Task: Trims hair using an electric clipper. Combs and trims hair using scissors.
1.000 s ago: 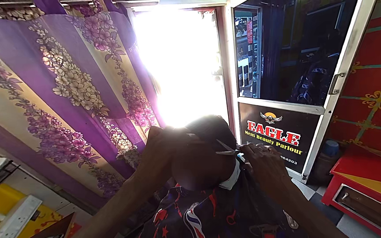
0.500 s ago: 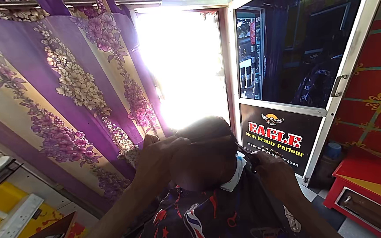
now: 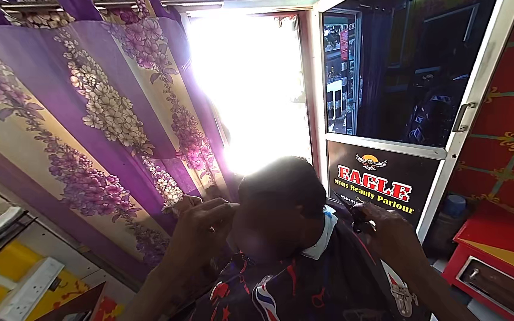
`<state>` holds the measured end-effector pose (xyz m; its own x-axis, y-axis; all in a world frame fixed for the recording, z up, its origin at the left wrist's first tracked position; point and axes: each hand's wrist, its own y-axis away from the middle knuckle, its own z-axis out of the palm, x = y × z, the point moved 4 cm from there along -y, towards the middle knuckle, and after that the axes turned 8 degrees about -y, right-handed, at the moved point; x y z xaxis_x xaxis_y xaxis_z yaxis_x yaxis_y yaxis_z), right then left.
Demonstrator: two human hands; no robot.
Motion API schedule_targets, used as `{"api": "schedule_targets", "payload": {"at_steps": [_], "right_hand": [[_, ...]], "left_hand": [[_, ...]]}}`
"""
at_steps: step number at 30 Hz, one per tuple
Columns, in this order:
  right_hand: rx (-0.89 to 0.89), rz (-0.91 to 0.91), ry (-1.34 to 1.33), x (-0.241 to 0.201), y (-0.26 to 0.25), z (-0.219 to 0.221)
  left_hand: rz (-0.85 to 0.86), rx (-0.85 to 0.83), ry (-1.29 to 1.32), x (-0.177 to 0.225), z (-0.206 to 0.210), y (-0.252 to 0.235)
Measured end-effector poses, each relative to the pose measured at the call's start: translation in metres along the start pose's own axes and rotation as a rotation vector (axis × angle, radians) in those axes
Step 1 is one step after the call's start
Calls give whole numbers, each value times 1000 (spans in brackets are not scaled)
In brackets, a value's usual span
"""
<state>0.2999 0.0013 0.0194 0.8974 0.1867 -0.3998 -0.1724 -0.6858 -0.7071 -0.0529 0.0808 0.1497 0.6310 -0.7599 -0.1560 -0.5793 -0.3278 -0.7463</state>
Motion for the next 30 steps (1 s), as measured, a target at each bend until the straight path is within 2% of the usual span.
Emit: {"api": "schedule_targets", "payload": {"at_steps": [5, 8, 18, 30], "right_hand": [[-35, -30, 12, -14, -13, -6], [-18, -132, 149, -30, -20, -13], [-12, -262, 369, -72, -36, -22], [-39, -348, 441, -95, -42, -9]], "left_hand": [[-190, -160, 113, 1, 14, 5], [-255, -215, 183, -1, 14, 0], [-54, 170, 50, 11, 15, -3], [-6, 204, 19, 14, 13, -3]]}}
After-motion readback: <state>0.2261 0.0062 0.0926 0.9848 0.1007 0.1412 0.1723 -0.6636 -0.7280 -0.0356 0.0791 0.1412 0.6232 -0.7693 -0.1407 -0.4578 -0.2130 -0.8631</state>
